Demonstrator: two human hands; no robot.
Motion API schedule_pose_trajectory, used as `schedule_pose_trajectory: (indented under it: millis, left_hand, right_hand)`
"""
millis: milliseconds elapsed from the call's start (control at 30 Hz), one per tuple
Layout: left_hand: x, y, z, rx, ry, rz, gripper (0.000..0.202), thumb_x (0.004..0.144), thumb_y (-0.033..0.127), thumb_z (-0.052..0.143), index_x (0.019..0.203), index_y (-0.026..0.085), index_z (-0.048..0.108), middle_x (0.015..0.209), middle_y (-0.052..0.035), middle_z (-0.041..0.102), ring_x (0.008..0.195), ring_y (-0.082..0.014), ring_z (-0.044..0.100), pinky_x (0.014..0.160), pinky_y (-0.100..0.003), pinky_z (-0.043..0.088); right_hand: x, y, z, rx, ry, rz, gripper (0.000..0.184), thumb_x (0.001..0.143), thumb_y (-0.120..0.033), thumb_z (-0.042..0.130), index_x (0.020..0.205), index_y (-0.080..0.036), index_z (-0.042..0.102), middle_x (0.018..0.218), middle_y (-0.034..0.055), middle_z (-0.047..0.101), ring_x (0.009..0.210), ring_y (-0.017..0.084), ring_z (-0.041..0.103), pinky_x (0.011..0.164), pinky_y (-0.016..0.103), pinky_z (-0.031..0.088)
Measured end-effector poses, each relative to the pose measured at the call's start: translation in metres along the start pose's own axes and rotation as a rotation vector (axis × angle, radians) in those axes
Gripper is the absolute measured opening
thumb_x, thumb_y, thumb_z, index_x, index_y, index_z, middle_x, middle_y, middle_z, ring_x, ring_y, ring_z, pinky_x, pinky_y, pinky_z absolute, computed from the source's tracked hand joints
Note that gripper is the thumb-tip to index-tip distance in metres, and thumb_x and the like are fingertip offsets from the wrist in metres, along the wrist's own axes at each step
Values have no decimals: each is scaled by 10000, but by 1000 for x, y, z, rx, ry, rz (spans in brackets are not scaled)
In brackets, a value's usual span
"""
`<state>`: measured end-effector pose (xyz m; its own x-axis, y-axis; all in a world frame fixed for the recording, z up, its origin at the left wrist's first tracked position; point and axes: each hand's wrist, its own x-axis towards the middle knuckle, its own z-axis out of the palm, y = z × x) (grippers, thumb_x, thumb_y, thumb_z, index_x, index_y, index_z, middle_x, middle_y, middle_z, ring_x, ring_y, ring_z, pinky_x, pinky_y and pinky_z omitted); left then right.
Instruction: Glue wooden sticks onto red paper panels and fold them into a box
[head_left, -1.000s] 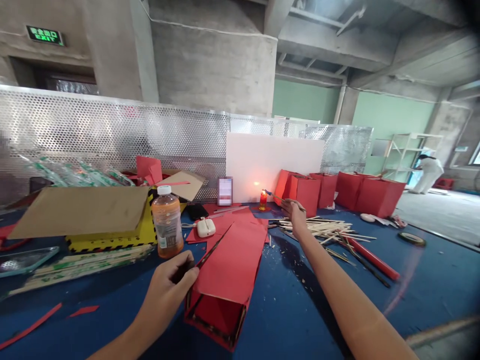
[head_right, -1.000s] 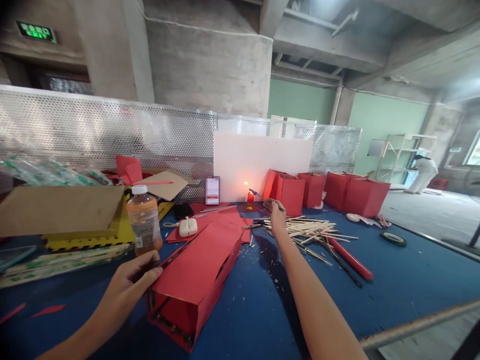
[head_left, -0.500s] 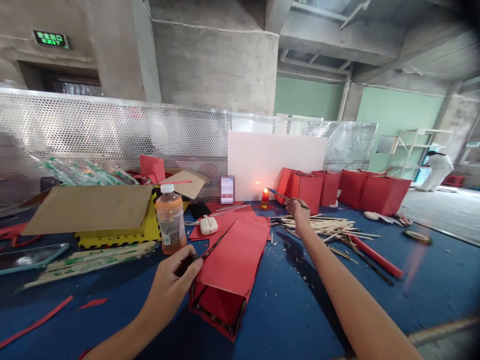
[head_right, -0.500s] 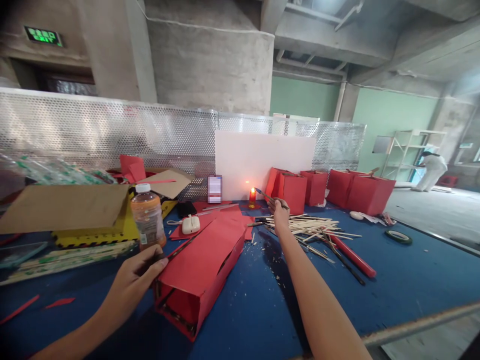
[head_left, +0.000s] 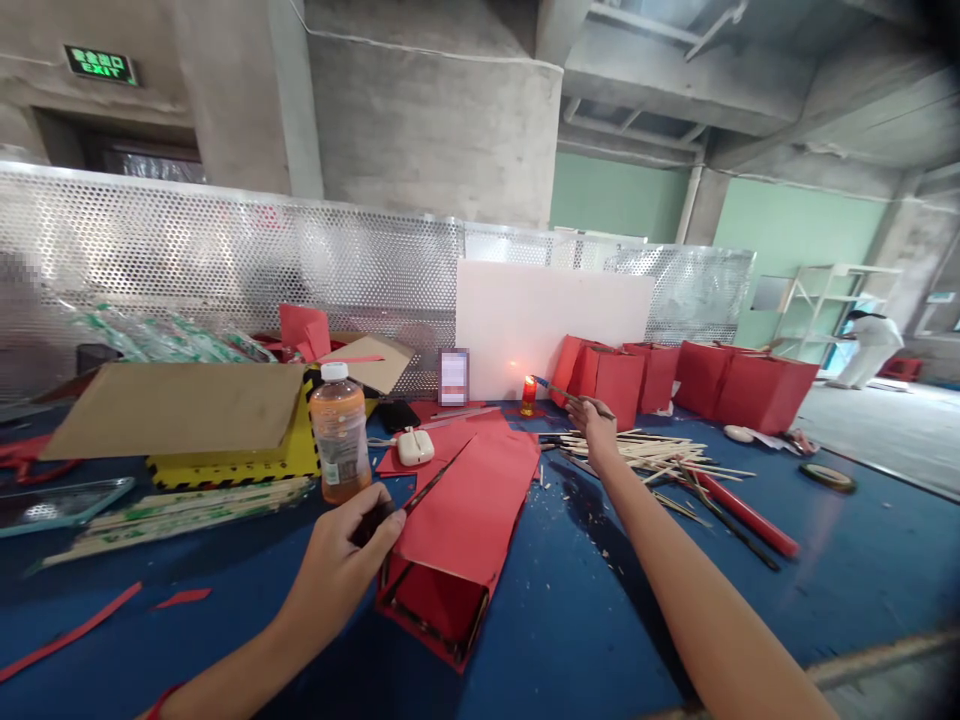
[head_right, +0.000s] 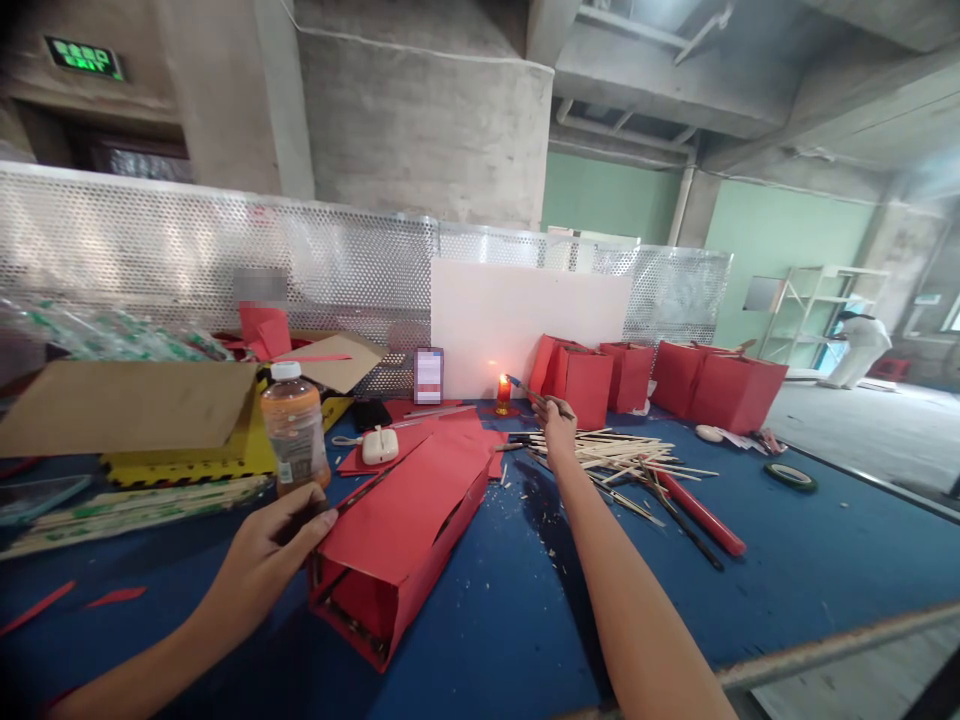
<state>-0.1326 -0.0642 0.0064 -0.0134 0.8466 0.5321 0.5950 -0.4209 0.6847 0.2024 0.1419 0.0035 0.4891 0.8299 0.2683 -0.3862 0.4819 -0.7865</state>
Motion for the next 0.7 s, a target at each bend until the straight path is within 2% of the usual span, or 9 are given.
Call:
schedule_pose_trajectory:
  millis: [500, 700]
  left_hand:
    - [0, -1, 0, -25, 9, -23, 358, 822, 495, 505, 639, 193, 441, 591, 36, 368, 549, -112, 360, 479, -210, 300]
    - [1, -3, 0, -27, 6, -19, 361, 826, 503, 502, 646, 193, 459, 597, 33, 381, 553, -119, 376, 484, -213, 311]
  right_hand:
    - [1, -1, -1, 2, 34, -4, 72, 687, -199, 618, 756, -198, 598, 638, -10, 719, 667, 176, 725, 589, 258, 577]
    - [2, 0, -2, -4, 21, 18, 53, 693, -200, 623, 744, -196, 608, 675, 13, 734, 694, 186, 728, 605, 264, 578]
